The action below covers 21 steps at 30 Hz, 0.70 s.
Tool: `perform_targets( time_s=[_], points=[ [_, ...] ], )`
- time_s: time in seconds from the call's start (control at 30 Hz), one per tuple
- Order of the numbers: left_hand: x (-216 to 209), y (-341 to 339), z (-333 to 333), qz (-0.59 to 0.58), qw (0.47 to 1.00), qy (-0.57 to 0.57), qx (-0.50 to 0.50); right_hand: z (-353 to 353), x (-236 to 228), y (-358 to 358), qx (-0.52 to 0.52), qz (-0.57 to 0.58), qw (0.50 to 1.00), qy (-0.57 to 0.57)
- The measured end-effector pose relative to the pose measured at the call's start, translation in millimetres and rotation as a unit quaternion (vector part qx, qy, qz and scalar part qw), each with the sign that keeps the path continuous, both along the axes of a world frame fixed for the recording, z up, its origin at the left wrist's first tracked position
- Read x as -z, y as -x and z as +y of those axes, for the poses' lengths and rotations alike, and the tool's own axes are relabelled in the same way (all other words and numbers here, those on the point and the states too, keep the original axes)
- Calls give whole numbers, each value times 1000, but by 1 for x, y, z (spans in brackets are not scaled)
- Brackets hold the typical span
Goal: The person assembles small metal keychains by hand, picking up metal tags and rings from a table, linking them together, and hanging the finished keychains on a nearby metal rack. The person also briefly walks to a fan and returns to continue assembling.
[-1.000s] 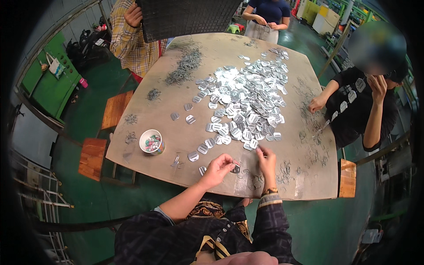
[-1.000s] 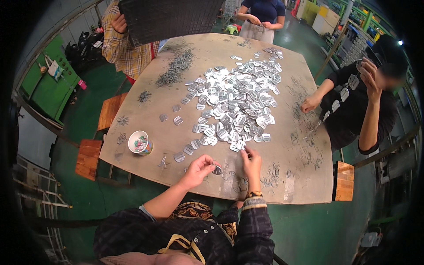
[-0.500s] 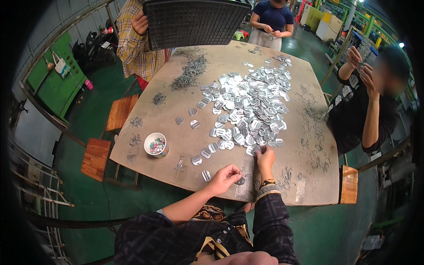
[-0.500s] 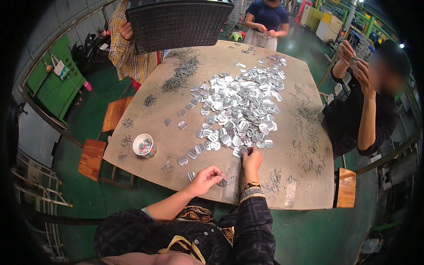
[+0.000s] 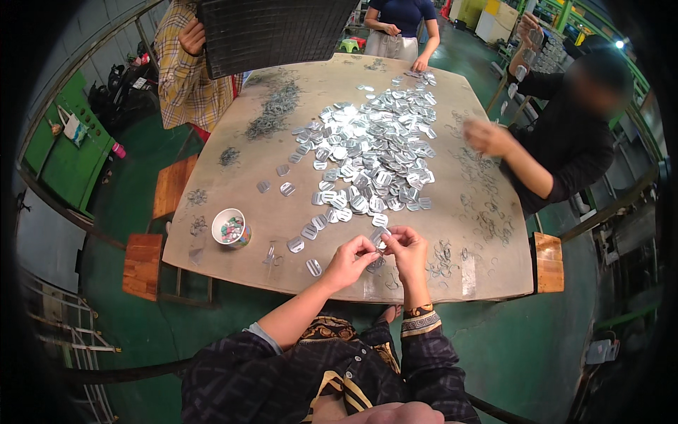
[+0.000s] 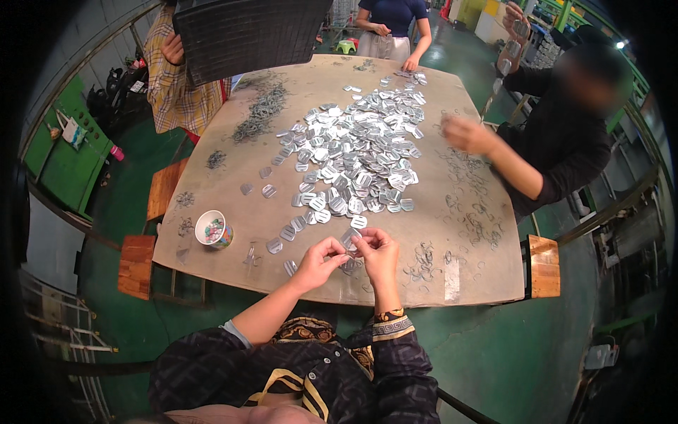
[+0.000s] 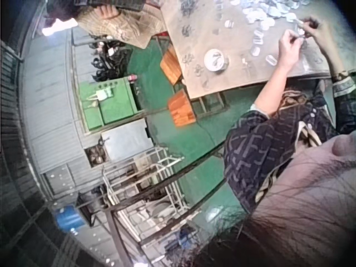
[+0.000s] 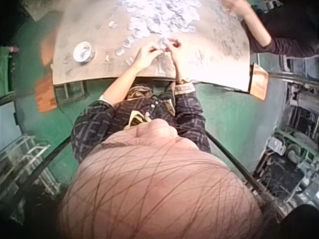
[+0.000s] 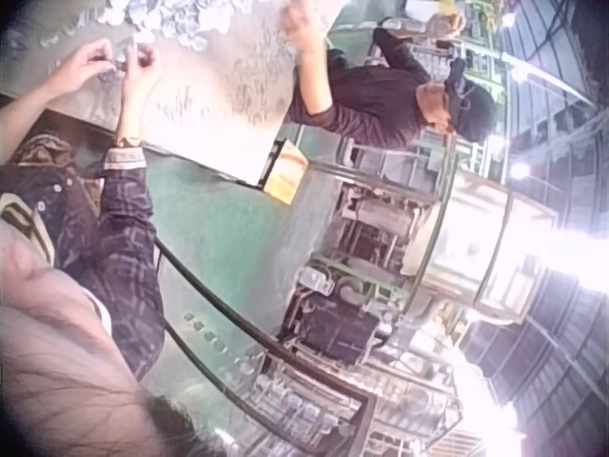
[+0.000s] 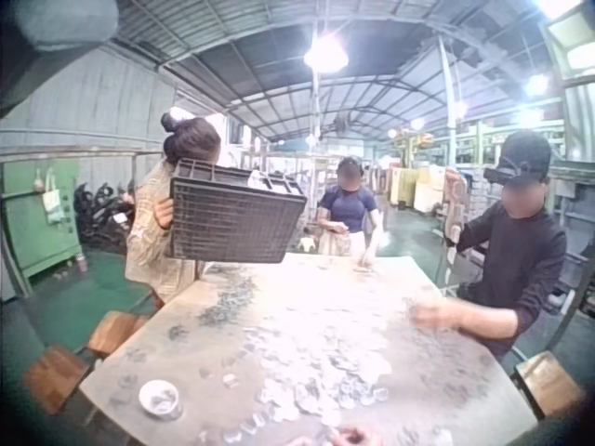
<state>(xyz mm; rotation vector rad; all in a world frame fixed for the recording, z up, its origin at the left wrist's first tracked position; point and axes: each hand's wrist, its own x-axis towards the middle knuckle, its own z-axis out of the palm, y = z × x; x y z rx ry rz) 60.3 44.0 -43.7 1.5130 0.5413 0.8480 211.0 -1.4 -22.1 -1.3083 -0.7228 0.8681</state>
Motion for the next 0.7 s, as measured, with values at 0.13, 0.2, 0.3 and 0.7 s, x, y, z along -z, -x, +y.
perform_targets(
  time_s=[0.13, 0.2, 0.3, 0.7],
  points=[
    [-1, -6, -6, 21, 999, -27, -37, -7, -6, 4, 20, -38, 999, -6],
    [1, -8, -9, 17, 999, -19, -43, -12, -6, 5, 30, -70, 997, 0],
    [5, -9, -11, 41, 999, -8, -34, -19, -4, 6, 38, -101, 994, 2],
    [60, 5, 95, 378, 846, -232, -296, -46, -9, -27, 141, -137, 978, -68]
  ],
)
